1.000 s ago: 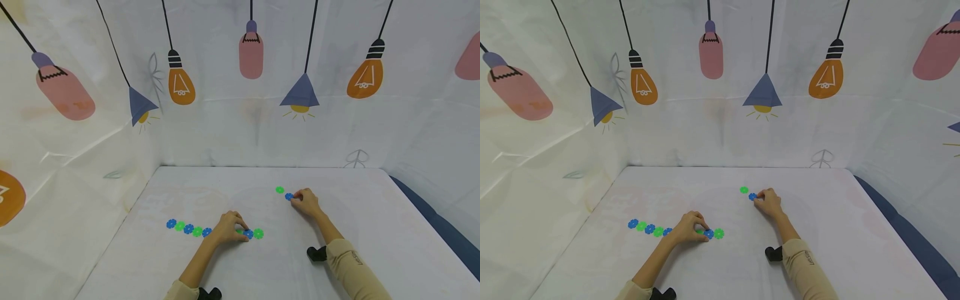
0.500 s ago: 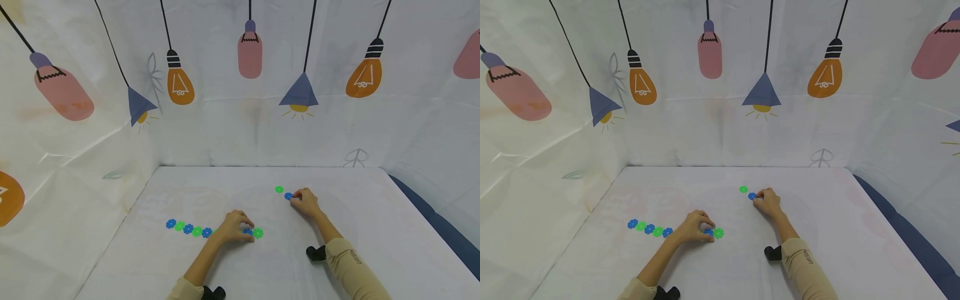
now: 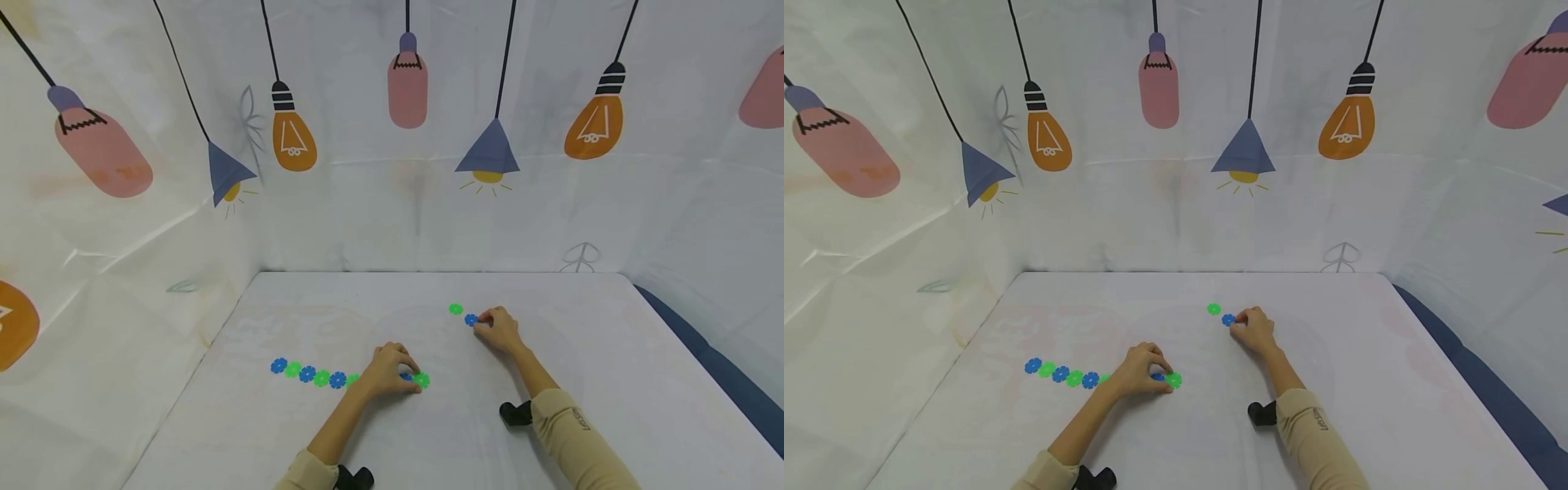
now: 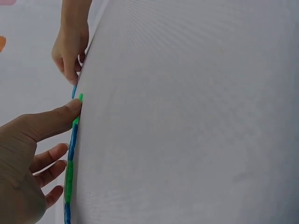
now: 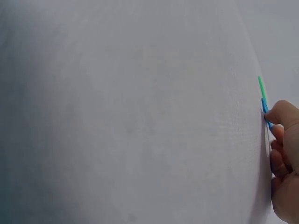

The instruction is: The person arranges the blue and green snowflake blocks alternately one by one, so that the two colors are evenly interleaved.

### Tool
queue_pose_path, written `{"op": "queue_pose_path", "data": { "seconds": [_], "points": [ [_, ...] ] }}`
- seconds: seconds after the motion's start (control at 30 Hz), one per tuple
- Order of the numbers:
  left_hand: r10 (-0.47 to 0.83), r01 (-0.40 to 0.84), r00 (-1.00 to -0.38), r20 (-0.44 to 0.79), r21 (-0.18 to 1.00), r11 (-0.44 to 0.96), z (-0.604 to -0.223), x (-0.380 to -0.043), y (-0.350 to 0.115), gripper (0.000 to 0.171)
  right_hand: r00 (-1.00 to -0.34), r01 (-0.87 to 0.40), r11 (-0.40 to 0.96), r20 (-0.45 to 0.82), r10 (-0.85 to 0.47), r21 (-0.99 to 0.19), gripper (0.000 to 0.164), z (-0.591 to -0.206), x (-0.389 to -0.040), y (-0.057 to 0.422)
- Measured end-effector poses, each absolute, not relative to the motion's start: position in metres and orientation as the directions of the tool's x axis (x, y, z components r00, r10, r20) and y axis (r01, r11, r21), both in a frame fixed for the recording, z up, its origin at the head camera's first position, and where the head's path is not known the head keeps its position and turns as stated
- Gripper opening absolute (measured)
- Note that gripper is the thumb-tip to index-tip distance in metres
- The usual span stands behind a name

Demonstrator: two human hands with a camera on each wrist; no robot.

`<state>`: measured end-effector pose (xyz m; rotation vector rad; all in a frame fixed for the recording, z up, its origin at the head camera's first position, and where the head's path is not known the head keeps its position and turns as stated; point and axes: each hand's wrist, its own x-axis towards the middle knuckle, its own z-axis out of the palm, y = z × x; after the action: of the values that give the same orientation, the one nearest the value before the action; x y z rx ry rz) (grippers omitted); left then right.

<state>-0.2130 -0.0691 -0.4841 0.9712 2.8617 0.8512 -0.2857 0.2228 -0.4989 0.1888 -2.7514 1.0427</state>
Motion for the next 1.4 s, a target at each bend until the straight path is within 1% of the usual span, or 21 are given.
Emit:
{"op": "queue_pose_path", "data": {
  "seconds": [0.17, 0.23, 0.4, 0.6, 0.73, 1.0, 1.27, 1.4],
  "points": [
    [0.551, 0.548, -0.82, 0.157, 0.497, 0.673, -0.484, -0.213, -0.068, 0.026, -0.956, -0.235, 0.728, 0.289, -0.053, -0.644, 0.014, -0.5, -0.286, 0.224],
    [0.55, 0.547, -0.821, 0.157, 0.494, 0.676, -0.484, -0.213, -0.069, 0.026, -0.954, -0.245, 0.729, 0.291, -0.066, -0.639, 0.013, -0.5, -0.286, 0.224],
    [0.553, 0.551, -0.817, 0.16, 0.496, 0.671, -0.484, -0.212, -0.069, 0.025, -0.966, -0.225, 0.737, 0.246, -0.081, -0.638, 0.015, -0.499, -0.285, 0.226],
    [0.55, 0.544, -0.821, 0.154, 0.505, 0.671, -0.484, -0.211, -0.069, 0.025, -0.978, -0.199, 0.753, 0.177, -0.112, -0.627, 0.025, -0.498, -0.285, 0.228],
    [0.549, 0.543, -0.822, 0.154, 0.506, 0.67, -0.484, -0.211, -0.069, 0.025, -0.978, -0.205, 0.753, 0.164, -0.13, -0.625, 0.025, -0.496, -0.285, 0.229],
    [0.554, 0.552, -0.817, 0.163, 0.498, 0.669, -0.483, -0.211, -0.069, 0.024, -0.97, -0.234, 0.749, 0.202, -0.136, -0.619, 0.022, -0.496, -0.283, 0.228],
    [0.545, 0.544, -0.823, 0.159, 0.496, 0.677, -0.485, -0.212, -0.068, 0.024, -0.958, -0.274, 0.683, 0.256, -0.131, -0.677, 0.016, -0.492, -0.278, 0.225],
    [0.543, 0.542, -0.825, 0.156, 0.491, 0.682, -0.485, -0.212, -0.068, 0.024, -0.933, -0.359, 0.624, 0.288, -0.216, -0.695, 0.012, -0.485, -0.266, 0.219]
  ]
}}
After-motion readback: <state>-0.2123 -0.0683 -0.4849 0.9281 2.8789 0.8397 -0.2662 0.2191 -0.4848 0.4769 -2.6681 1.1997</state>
